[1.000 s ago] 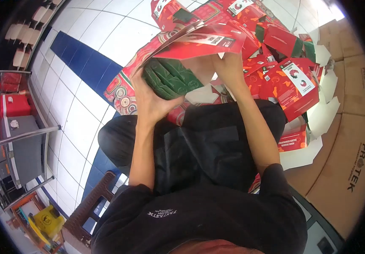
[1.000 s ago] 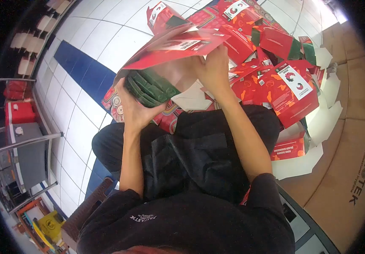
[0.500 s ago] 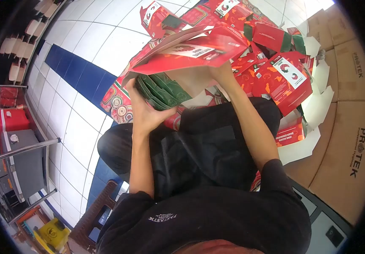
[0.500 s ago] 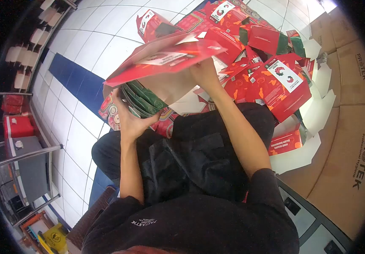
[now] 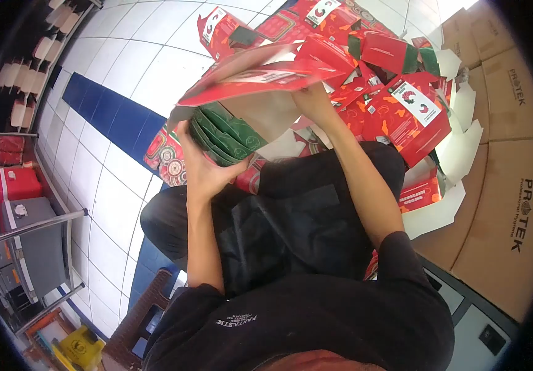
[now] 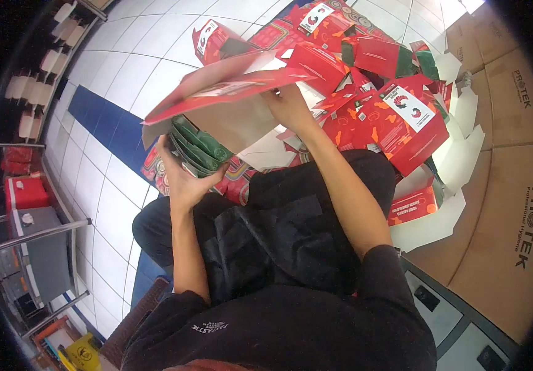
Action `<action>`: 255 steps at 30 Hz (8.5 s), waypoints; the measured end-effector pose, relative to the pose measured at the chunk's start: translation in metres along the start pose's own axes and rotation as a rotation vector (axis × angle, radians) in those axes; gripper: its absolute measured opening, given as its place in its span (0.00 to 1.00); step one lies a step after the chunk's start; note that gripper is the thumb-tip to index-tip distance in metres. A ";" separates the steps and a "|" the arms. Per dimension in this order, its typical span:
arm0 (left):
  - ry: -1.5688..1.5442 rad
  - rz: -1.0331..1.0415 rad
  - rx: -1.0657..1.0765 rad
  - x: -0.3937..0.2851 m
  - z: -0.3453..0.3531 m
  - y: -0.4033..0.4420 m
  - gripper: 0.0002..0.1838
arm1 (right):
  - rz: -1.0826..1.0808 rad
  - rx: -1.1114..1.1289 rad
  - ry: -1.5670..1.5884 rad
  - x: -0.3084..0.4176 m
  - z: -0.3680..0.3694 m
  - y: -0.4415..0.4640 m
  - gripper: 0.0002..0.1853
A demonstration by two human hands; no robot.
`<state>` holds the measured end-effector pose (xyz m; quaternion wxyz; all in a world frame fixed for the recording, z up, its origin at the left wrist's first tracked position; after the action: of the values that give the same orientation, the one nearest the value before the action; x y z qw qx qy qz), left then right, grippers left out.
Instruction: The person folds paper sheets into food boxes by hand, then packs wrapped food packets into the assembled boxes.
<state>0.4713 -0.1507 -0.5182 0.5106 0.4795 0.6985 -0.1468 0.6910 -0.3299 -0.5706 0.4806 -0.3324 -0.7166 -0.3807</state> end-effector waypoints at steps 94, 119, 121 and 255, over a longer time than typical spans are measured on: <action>-0.569 -0.551 -0.117 0.088 0.019 -0.001 0.61 | -0.384 0.320 0.246 0.107 -0.024 0.040 0.16; 0.142 -0.029 -0.296 0.024 -0.006 0.005 0.70 | -0.382 0.315 0.044 0.137 0.038 0.003 0.13; 0.144 -0.006 -0.307 0.024 -0.006 0.004 0.70 | -0.371 0.413 -0.032 0.140 0.045 -0.001 0.12; 0.344 0.015 -0.055 0.011 0.023 0.005 0.66 | -0.316 0.340 0.039 0.078 0.073 0.002 0.16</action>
<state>0.4885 -0.1580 -0.5358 0.3974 0.4885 0.7758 -0.0396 0.6360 -0.2577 -0.5152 0.4779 -0.1231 -0.8041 -0.3315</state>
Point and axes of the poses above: each hand's wrist, its own y-axis towards the middle knuckle, its own z-axis out of the palm, x = y × z, the point moved 10 cm from there along y, towards the middle knuckle, and after that the axes turned 4 degrees about -z, right-handed, at the moved point
